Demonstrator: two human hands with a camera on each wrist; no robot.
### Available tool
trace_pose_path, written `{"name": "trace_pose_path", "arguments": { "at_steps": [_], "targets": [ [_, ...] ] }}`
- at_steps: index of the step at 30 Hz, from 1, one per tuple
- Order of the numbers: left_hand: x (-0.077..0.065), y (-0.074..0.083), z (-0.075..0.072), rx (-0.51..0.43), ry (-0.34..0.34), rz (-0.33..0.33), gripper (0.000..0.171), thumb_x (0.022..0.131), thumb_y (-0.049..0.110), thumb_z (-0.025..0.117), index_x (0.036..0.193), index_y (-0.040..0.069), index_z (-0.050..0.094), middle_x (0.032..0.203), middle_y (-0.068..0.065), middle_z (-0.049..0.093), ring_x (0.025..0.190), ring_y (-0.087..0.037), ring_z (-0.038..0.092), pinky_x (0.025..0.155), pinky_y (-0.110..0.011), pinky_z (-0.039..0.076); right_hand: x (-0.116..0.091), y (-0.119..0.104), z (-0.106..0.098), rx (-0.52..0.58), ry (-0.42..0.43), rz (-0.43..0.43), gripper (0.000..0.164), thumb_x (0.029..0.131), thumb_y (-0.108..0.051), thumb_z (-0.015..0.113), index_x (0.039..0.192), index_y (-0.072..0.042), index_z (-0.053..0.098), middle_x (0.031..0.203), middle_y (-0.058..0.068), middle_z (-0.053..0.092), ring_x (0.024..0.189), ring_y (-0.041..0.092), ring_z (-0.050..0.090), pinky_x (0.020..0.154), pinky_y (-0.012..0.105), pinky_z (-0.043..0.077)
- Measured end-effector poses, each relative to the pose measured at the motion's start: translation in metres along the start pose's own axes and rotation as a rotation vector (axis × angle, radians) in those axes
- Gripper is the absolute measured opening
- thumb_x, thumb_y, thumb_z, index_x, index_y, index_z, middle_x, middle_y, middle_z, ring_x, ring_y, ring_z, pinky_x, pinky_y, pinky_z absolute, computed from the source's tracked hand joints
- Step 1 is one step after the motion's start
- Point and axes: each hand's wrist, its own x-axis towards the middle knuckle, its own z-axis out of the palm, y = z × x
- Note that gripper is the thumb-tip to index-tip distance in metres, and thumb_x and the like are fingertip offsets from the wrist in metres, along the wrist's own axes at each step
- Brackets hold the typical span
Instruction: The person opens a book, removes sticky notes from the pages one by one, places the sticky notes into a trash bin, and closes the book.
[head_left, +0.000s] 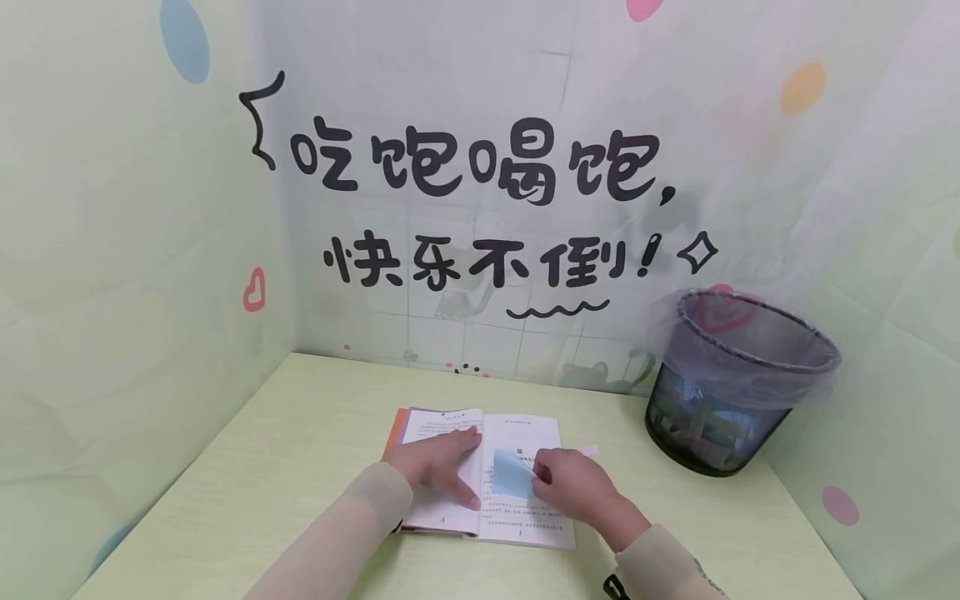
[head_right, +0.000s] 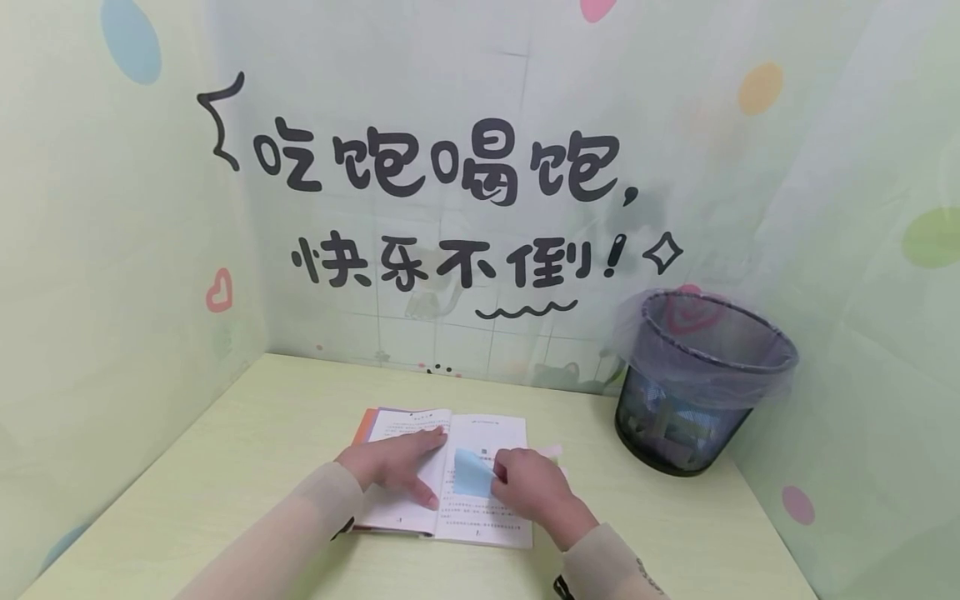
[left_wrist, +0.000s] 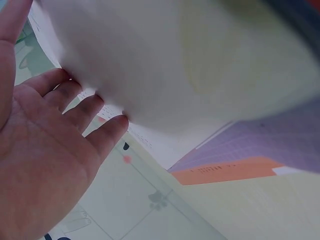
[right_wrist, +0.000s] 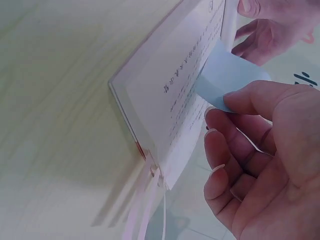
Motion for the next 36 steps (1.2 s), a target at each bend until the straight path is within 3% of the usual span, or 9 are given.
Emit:
{"name": "trace_pose_path", "arguments": {
  "at_steps": [8,15,21,26,31,36],
  "targets": [
    [0.0,0.0,-0.001,0.019,-0.003,0.006,0.111,0.065,0.054,0.088,0.154,0.013,0.034,0.157,-0.003,0.025,0.14,-0.024,0.021,0.116,-0.045,0.022,-0.001,0.007,-0.02,-0.018,0.034,0.037,0.014,0.088,-0.019,0.07,0.078,-0.019,0.061,0.066,-0.008,0.052,0.058,0.01,0.047,0.05,0.025,0.041],
    [0.0,0.0,-0.001,0.009,-0.006,-0.005,0.111,0.065,0.052,0.088,0.154,0.014,0.034,0.158,-0.002,0.024,0.14,-0.023,0.021,0.116,-0.044,0.022,0.0,0.021,-0.053,-0.022,0.127,0.057,0.011,0.089,-0.021,0.07,0.081,-0.017,0.063,0.071,-0.008,0.057,0.059,0.01,0.048,0.051,0.028,0.044],
    [0.0,0.0,-0.001,-0.006,-0.002,-0.012,0.111,0.065,0.05,0.089,0.154,0.015,0.035,0.158,-0.001,0.024,0.141,-0.023,0.02,0.116,-0.044,0.022,0.001,0.041,-0.091,-0.045,0.222,0.034,0.008,0.09,-0.019,0.067,0.084,-0.015,0.064,0.075,-0.005,0.062,0.056,0.01,0.05,0.047,0.028,0.043],
    [-0.001,0.0,-0.003,0.003,0.0,-0.008,0.109,0.066,0.05,0.089,0.154,0.014,0.034,0.158,-0.001,0.025,0.14,-0.022,0.021,0.116,-0.043,0.022,-0.003,0.057,-0.128,-0.053,0.292,0.035,0.006,0.091,-0.017,0.066,0.085,-0.014,0.065,0.077,-0.002,0.065,0.062,0.013,0.054,0.052,0.033,0.047],
    [-0.002,0.0,-0.003,0.008,0.004,0.002,0.108,0.067,0.05,0.089,0.153,0.014,0.035,0.157,-0.002,0.026,0.14,-0.022,0.021,0.116,-0.044,0.022,-0.01,0.071,-0.165,-0.061,0.314,0.077,0.008,0.093,-0.018,0.064,0.089,-0.011,0.065,0.08,0.002,0.066,0.067,0.017,0.057,0.057,0.039,0.05],
    [-0.002,-0.002,-0.003,0.019,0.011,0.016,0.108,0.066,0.051,0.088,0.153,0.013,0.036,0.157,-0.004,0.027,0.14,-0.023,0.022,0.115,-0.044,0.023,-0.02,0.085,-0.199,-0.06,0.352,0.145,0.016,0.097,-0.02,0.06,0.099,-0.005,0.065,0.09,0.01,0.069,0.067,0.02,0.059,0.052,0.035,0.047]
  ]
}}
